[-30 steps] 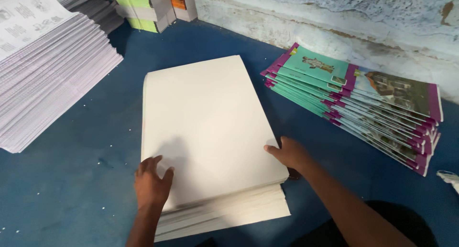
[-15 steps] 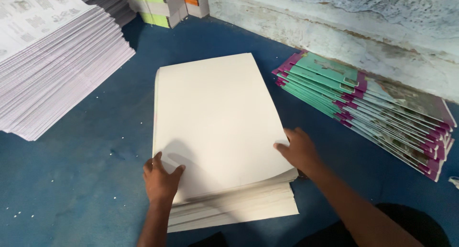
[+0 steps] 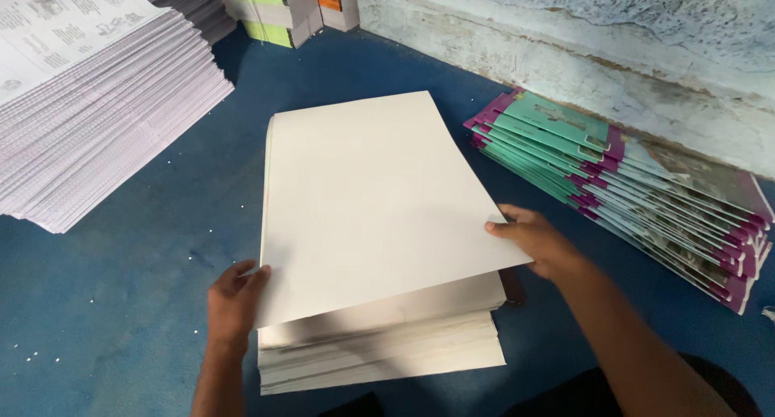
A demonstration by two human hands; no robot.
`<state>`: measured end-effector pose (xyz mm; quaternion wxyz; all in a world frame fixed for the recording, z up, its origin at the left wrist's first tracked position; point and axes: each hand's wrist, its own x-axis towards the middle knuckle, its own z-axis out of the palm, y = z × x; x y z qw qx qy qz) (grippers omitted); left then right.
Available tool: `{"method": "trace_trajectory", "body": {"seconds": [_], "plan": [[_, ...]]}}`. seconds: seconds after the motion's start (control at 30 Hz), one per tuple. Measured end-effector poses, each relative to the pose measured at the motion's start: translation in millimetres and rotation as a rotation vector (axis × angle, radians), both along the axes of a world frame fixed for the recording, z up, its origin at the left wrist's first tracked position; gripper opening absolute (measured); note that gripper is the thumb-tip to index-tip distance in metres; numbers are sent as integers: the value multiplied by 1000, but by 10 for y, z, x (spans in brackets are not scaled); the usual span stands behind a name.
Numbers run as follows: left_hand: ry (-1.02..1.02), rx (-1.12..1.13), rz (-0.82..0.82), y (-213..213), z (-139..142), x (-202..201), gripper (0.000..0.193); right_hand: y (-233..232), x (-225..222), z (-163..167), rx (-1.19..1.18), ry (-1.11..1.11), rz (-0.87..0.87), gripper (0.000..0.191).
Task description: The person inserts a printed cover sheet into a stack of blank pages, folds the cover over the pages, and smooths the fold. The person repeats this process for multiple booklets, stacking the finished items to the right.
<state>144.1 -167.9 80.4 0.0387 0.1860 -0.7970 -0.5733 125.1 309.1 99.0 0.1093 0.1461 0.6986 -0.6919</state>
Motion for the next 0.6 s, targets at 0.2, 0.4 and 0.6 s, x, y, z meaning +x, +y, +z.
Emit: {"method": "trace_trajectory", "body": {"seconds": [0.2, 0.4, 0.6], "plan": [[-61, 26, -100, 223, -43, -31, 62, 68, 88, 113, 527, 53, 45, 67], [-34, -173, -218, 565, -84, -2, 63, 97, 199, 340, 740, 225, 82, 67], [-106, -284, -260, 826, -48, -30, 63, -14, 304, 700, 785, 148, 110, 75]]}}
